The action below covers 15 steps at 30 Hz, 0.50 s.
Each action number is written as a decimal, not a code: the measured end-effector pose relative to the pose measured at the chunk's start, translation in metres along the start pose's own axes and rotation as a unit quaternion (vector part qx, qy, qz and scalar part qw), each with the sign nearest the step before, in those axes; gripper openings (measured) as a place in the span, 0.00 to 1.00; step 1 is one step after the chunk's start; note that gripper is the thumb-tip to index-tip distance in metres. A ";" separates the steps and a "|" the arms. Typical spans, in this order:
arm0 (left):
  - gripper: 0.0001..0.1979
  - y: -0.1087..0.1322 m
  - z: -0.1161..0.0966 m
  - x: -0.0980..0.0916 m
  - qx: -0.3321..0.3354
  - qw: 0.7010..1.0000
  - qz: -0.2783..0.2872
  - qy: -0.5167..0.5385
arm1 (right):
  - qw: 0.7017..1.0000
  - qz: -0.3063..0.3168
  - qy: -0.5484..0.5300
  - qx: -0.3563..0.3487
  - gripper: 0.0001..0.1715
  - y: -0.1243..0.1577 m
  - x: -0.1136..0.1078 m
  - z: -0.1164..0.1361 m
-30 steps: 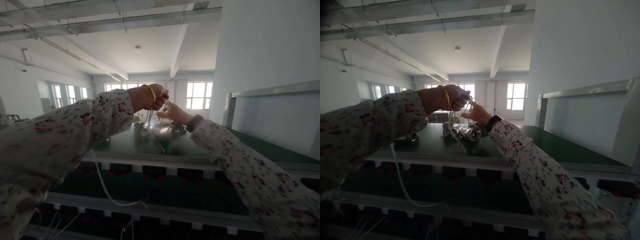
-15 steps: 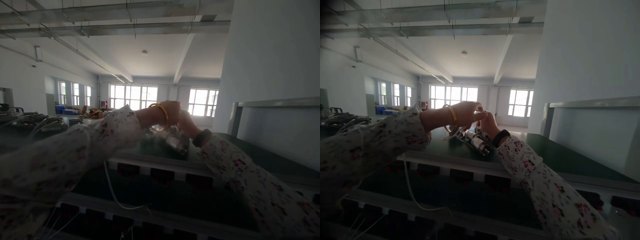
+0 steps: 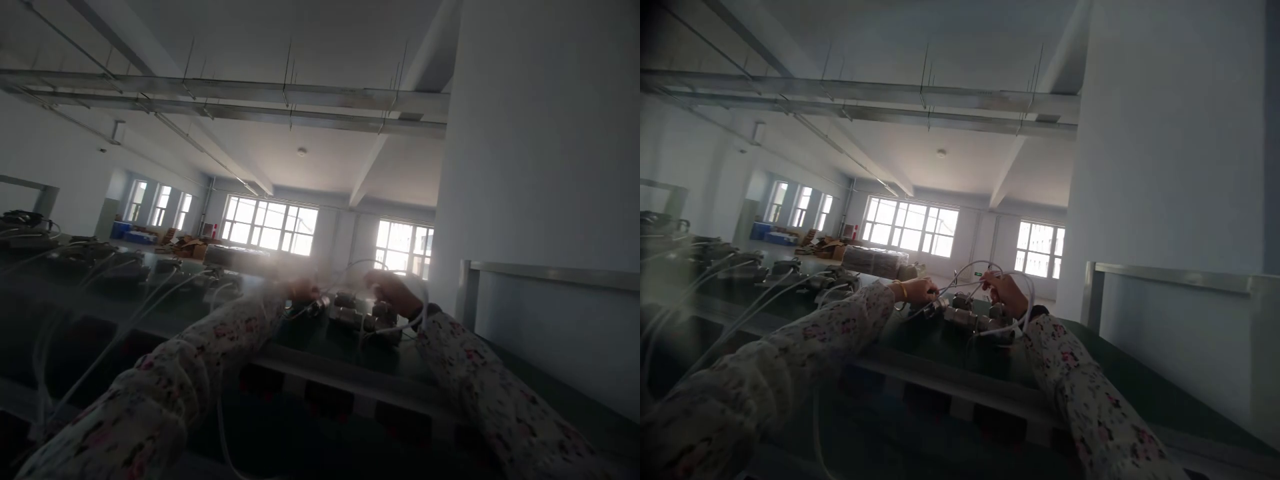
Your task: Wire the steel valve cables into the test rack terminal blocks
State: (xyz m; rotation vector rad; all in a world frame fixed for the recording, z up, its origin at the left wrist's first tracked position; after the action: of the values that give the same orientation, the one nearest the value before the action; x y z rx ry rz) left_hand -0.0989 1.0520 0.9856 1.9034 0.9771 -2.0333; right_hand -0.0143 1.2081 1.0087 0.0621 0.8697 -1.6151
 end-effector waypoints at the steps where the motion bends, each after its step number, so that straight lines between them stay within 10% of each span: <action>1: 0.09 0.000 0.002 0.007 0.007 1.000 0.014 -0.023 | 1.000 0.007 0.005 -0.003 0.20 0.002 0.003 0.001; 10: 0.11 0.036 0.037 -0.004 0.071 0.993 -0.002 -0.097 | 0.965 0.123 0.216 -0.088 0.10 0.035 0.045 0.012; 15: 0.19 0.053 -0.006 0.002 0.119 0.991 0.020 -0.066 | 0.876 0.147 0.438 -0.138 0.15 0.055 0.053 0.000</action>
State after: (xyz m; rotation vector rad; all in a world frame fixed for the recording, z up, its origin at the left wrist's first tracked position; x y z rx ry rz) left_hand -0.0653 1.0157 0.9667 1.8499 0.6876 -2.3064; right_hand 0.0202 1.1654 0.9556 0.7376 1.6833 -1.1238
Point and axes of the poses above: each hand's wrist, its own y-axis away from the middle knuckle, its own x-axis out of the palm, z = x × y, the point moved 8 cm from there along -y, towards the middle knuckle, and after that the axes turned 8 degrees about z, right-handed, at the moved point
